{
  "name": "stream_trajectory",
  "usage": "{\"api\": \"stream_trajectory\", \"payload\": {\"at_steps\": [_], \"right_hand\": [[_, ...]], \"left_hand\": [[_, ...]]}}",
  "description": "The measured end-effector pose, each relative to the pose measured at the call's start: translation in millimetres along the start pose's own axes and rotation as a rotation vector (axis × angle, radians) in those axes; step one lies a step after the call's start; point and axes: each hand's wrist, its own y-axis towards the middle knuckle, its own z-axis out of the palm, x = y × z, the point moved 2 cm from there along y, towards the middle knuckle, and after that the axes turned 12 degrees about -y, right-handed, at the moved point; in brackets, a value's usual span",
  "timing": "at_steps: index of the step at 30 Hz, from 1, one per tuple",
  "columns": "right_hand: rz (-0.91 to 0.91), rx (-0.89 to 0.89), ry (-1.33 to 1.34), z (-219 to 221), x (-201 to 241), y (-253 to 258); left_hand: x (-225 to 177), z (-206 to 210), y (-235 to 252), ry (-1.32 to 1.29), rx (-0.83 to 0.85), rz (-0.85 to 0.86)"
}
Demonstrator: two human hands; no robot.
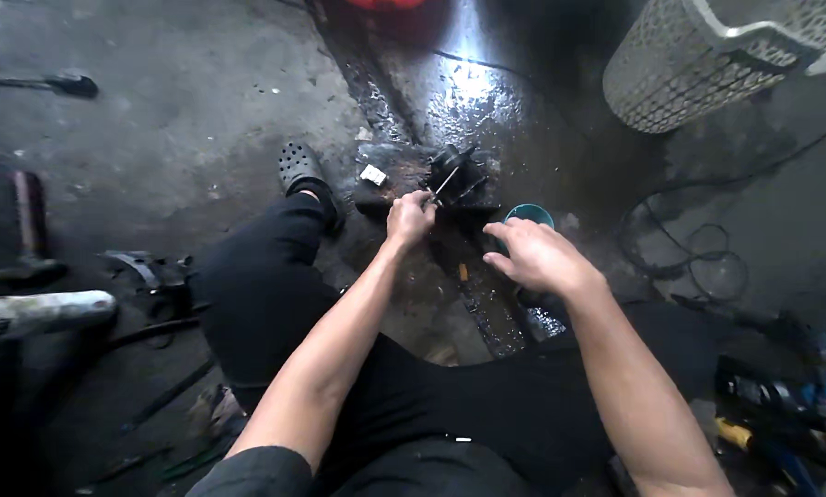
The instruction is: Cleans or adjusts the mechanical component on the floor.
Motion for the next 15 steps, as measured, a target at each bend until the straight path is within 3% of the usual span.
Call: {"api": "stream_trajectory", "payload": {"at_steps": [5,15], "right_hand": [[-0.027,-0.006,-0.001,-7,7,0],[0.008,-0.068,-0.017,3,-1,-16]], "left_hand": [[11,7,0,-0.023,-0.044,0.033],[-25,16,28,0.149,0.081,-0.084]]}}
